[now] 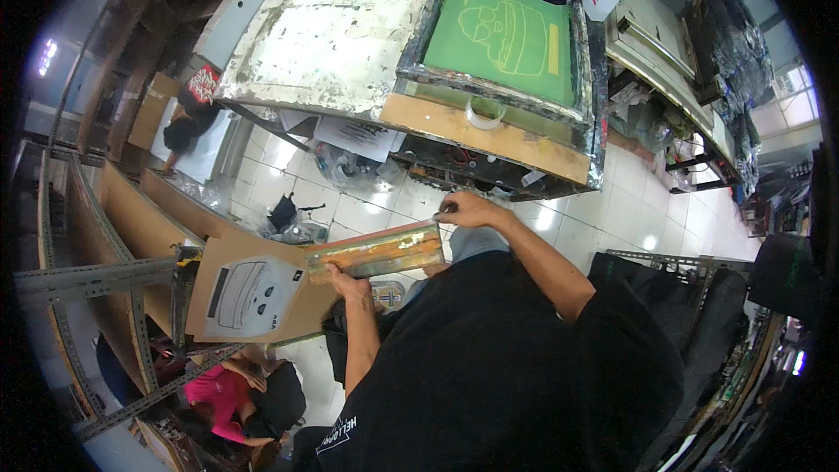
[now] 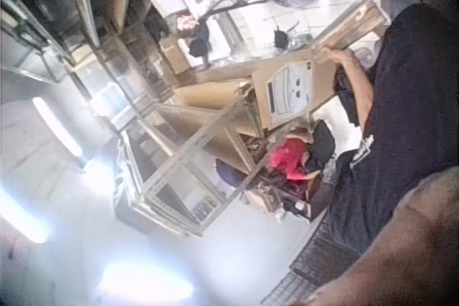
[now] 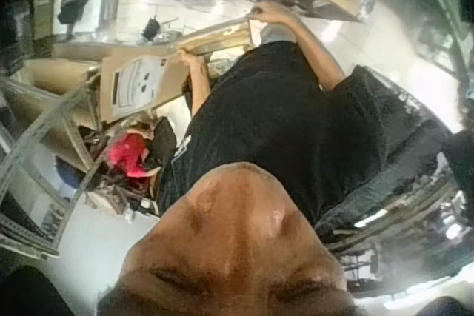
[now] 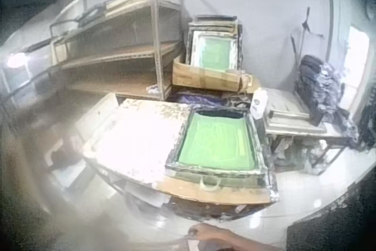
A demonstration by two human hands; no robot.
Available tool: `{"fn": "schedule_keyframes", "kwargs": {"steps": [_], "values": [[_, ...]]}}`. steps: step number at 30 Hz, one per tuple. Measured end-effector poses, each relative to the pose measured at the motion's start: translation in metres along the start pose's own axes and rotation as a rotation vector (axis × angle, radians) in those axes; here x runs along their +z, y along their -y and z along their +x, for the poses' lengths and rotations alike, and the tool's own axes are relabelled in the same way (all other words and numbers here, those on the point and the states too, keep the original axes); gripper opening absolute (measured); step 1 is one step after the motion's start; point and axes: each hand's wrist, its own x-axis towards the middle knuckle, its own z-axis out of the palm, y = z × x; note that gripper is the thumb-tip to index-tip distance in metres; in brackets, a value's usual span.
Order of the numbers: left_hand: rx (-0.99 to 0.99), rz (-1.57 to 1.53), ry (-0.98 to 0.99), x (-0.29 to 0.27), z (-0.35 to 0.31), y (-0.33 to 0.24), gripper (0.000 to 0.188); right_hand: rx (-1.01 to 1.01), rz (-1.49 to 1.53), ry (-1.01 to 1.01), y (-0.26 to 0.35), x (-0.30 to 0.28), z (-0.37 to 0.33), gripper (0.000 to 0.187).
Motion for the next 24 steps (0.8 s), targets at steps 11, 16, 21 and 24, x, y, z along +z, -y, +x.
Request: {"fn": "schedule_keyframes", "kwargs": {"steps": [11,16,21,24], "values": [[0.058,0.035,0.185,0.057,0.043,-0.027,0.060,0.210,0.008,-0.592,-0.041,-0.052,-0.056,0.031],[0.023,0.068,0.319,0.093,0.041,-0.012,0.062,0.389,-0.039,-0.502,-0.076,-0.038,-0.066,0.039],[-0.021,0.128,0.322,0.147,0.000,-0.004,0.057,0.566,0.010,-0.403,-0.144,0.009,-0.088,0.044],[-0.005,0.184,0.306,0.161,0.004,-0.002,0.057,0.667,0.107,-0.428,-0.166,0.029,-0.110,0.042]]}}
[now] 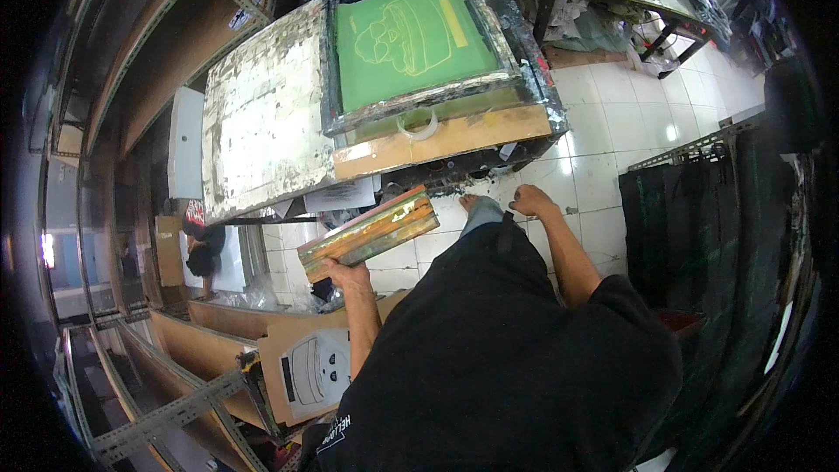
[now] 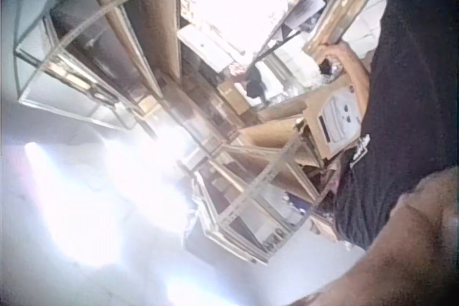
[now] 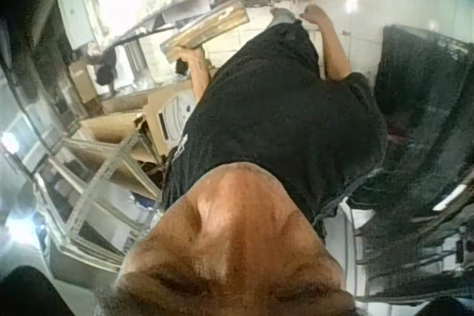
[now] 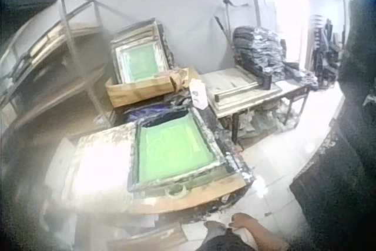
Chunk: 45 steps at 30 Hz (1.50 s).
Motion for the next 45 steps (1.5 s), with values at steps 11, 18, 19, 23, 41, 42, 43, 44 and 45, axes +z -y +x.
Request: {"fn": "schedule_keyframes", "kwargs": {"steps": [11,18,19,23,41,42,43,44,45], "values": [[0.011,0.071,0.083,0.044,0.025,0.014,0.056,-0.014,0.238,-0.236,-0.006,-0.039,-0.025,0.028],[-0.010,-0.009,0.056,-0.013,0.045,0.016,0.062,0.063,0.131,-0.138,-0.017,-0.039,-0.005,0.029],[-0.009,-0.016,0.022,-0.021,0.041,0.014,0.061,0.063,0.130,-0.117,-0.019,-0.035,0.001,0.029],[0.031,-0.005,-0.118,-0.043,0.017,0.009,0.063,0.062,0.106,-0.199,-0.025,-0.018,0.024,0.024],[-0.405,-0.296,0.778,-0.074,0.039,-0.015,0.049,-0.324,-0.314,-1.040,-0.094,0.011,0.232,0.041],[-0.349,-0.277,0.687,-0.041,0.034,-0.007,0.048,-0.322,-0.301,-1.026,-0.095,0.007,0.231,0.041],[-0.290,-0.259,0.598,-0.006,0.027,0.000,0.047,-0.320,-0.280,-1.009,-0.093,0.004,0.230,0.041],[-0.305,-0.283,0.610,0.021,0.020,0.004,0.045,-0.319,-0.259,-0.996,-0.092,0.002,0.230,0.041],[-0.322,-0.307,0.623,0.046,0.014,0.008,0.044,-0.321,-0.243,-0.988,-0.092,-0.002,0.228,0.041]]}}
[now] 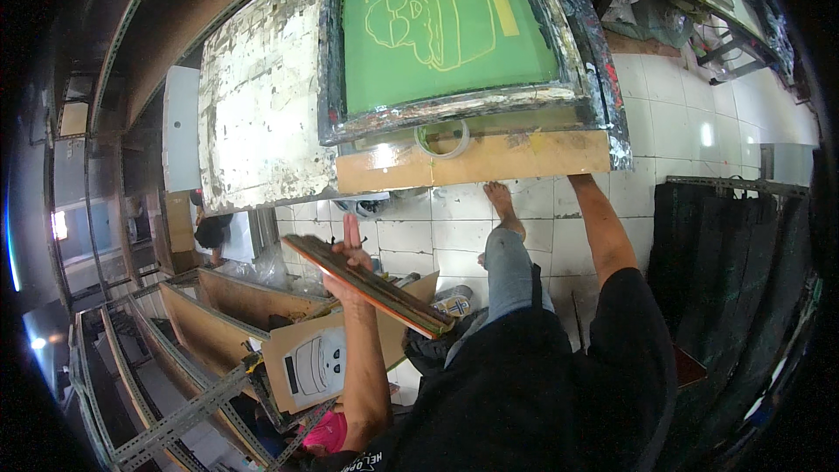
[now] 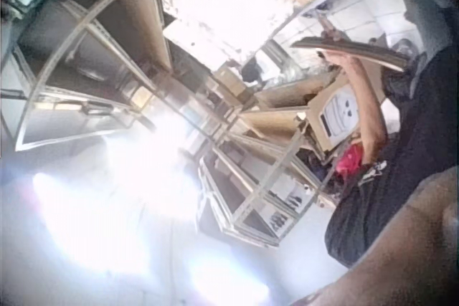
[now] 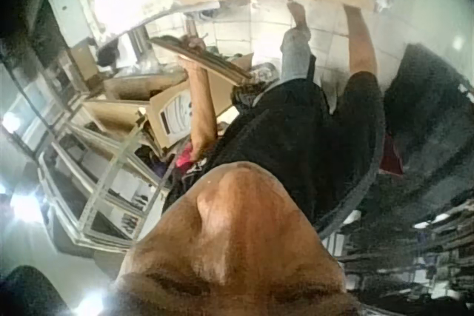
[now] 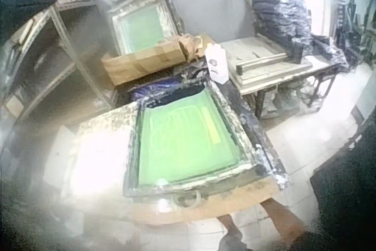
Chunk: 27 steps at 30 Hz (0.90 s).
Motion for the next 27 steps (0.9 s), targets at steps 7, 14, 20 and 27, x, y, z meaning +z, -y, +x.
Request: {"fn": "schedule_keyframes", "kwargs": {"steps": [7,14,20,27], "values": [[-0.090,0.028,0.088,0.046,0.085,0.025,0.042,0.023,0.087,0.025,0.002,-0.011,0.006,0.041],[-0.146,0.051,0.087,0.064,0.122,0.036,0.038,0.056,0.153,0.026,0.007,-0.025,0.009,0.042],[-0.095,0.110,-0.027,0.065,0.133,0.038,0.051,0.089,0.199,0.021,0.011,-0.040,0.012,0.042],[-0.124,0.045,-0.007,0.062,0.136,0.033,0.054,0.117,0.234,0.005,0.020,-0.047,0.012,0.042]]}}
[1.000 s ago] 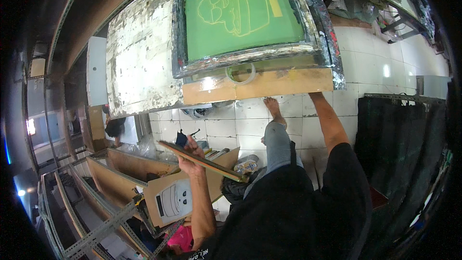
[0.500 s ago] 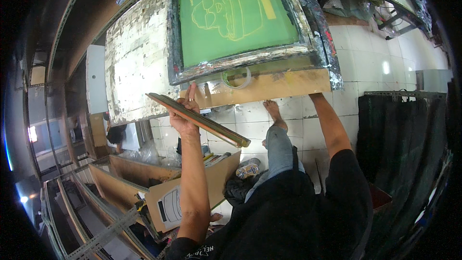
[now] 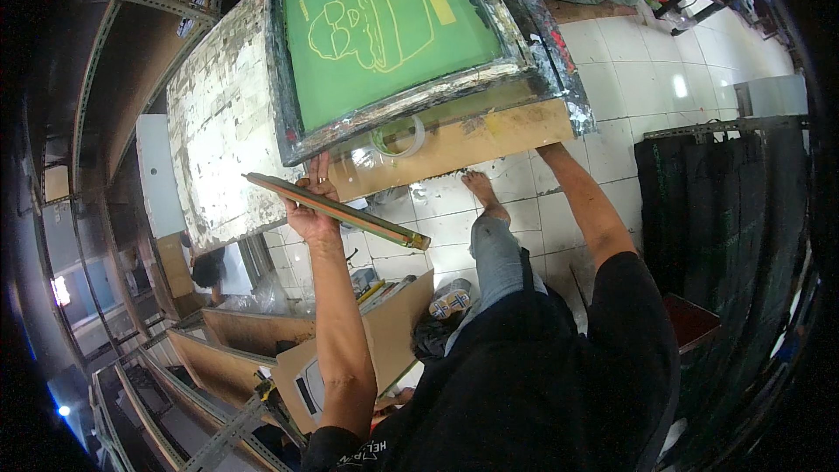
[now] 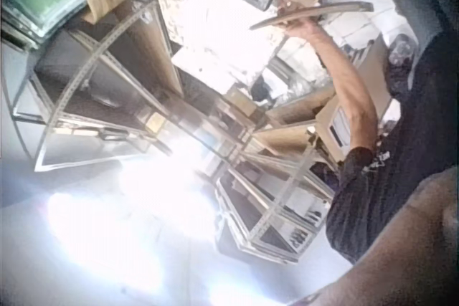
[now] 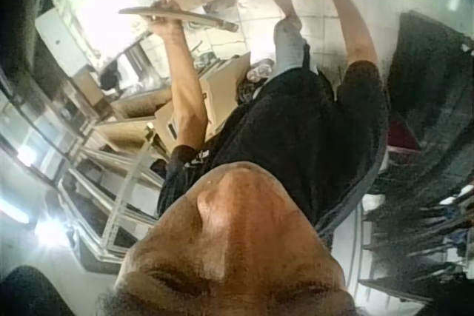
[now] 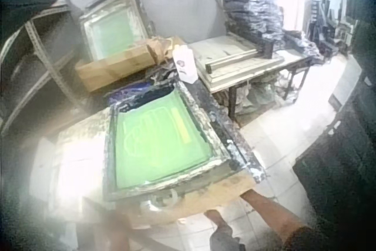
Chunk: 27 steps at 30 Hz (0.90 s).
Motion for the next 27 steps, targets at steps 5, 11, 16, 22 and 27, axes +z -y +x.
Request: {"fn": "schedule_keyframes", "kwargs": {"steps": [5,11,16,22,27], "values": [[-0.036,-0.019,0.034,0.004,-0.005,0.000,0.053,0.018,0.024,-0.025,0.007,-0.002,-0.002,0.043],[-0.037,-0.008,0.111,0.013,-0.011,-0.009,0.047,-0.004,0.002,-0.047,0.015,-0.015,-0.023,0.043],[-0.004,0.044,0.140,0.032,-0.012,-0.013,0.045,-0.192,-0.435,0.121,0.026,-0.033,-0.048,0.049],[-0.004,0.002,0.202,0.044,-0.020,-0.016,0.050,0.152,-0.197,0.311,0.093,-0.108,-0.083,0.040],[0.017,-0.065,0.188,0.047,-0.019,-0.016,0.053,0.171,0.068,0.239,0.203,-0.219,-0.061,0.040]]}}
